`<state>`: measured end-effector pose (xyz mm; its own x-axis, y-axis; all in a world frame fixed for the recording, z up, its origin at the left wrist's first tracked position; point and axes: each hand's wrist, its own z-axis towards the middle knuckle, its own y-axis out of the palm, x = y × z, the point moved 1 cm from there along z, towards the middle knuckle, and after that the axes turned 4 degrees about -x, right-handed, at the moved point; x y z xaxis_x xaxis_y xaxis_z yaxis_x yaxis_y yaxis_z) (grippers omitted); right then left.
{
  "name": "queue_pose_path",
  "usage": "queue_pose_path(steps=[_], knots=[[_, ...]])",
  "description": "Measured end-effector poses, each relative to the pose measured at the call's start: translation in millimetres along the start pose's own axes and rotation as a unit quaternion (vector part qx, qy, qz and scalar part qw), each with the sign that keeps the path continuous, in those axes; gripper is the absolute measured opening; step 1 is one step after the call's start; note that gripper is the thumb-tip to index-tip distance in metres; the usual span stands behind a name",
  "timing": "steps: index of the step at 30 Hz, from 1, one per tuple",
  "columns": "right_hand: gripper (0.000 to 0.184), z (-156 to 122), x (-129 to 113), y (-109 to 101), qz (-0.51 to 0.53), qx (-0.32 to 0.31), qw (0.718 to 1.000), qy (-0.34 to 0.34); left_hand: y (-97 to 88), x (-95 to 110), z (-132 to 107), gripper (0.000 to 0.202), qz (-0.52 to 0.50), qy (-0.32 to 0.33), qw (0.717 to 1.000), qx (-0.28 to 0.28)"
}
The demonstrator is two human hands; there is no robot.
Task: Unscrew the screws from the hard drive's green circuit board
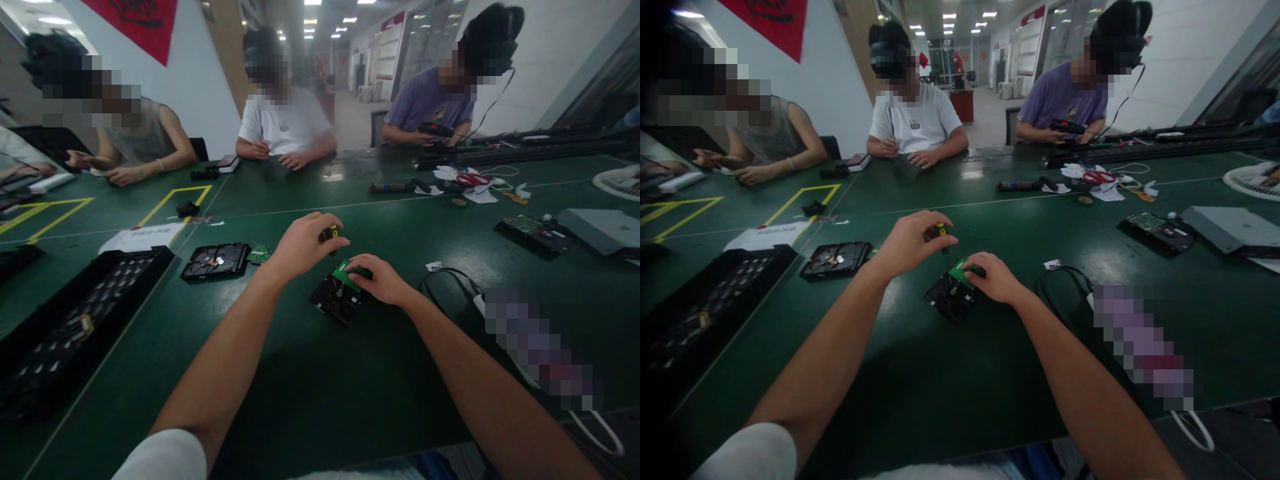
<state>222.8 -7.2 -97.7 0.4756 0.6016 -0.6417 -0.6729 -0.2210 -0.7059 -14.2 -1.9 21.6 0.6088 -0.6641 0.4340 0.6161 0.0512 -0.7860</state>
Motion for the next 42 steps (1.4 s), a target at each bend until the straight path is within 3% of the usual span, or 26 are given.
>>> queue_pose_path(steps=[6,12,18,22,27,33,42], knots=[[0.018,-0.6,-3.6,-2.1,-0.001,-0.006,1.000,0.006,1.4,-2.1,-0.1,0.030,-0.020,0.005,1.000,-0.015],[0.018,-0.7,-4.7,-1.0,0.006,0.000,1.000,0.018,2.7,-5.0,-3.8,0.041,-0.158,-0.049,0.984,-0.066],[0.017,0.0,-6.3,-2.1,0.008,-0.001,1.000,0.011,3.4,-5.4,-4.5,0.049,-0.186,-0.024,0.976,-0.112],[0.019,0.1,-4.4,-2.2,0.001,-0.004,1.000,0.015,1.6,-7.7,-4.5,0.048,-0.160,-0.027,0.982,-0.097],[0.019,-0.7,-0.5,-1.0,-0.007,-0.011,1.000,0.014,0.6,-3.1,-2.4,0.027,-0.104,-0.031,0.993,-0.038],[0.017,0.1,-4.7,-2.1,0.002,-0.007,1.000,0.012,2.1,1.9,0.0,0.027,-0.046,-0.009,0.999,-0.015],[0.017,0.0,-5.8,-1.7,0.007,0.001,1.000,0.012,4.9,2.0,-2.7,0.044,-0.215,-0.031,0.973,-0.084]])
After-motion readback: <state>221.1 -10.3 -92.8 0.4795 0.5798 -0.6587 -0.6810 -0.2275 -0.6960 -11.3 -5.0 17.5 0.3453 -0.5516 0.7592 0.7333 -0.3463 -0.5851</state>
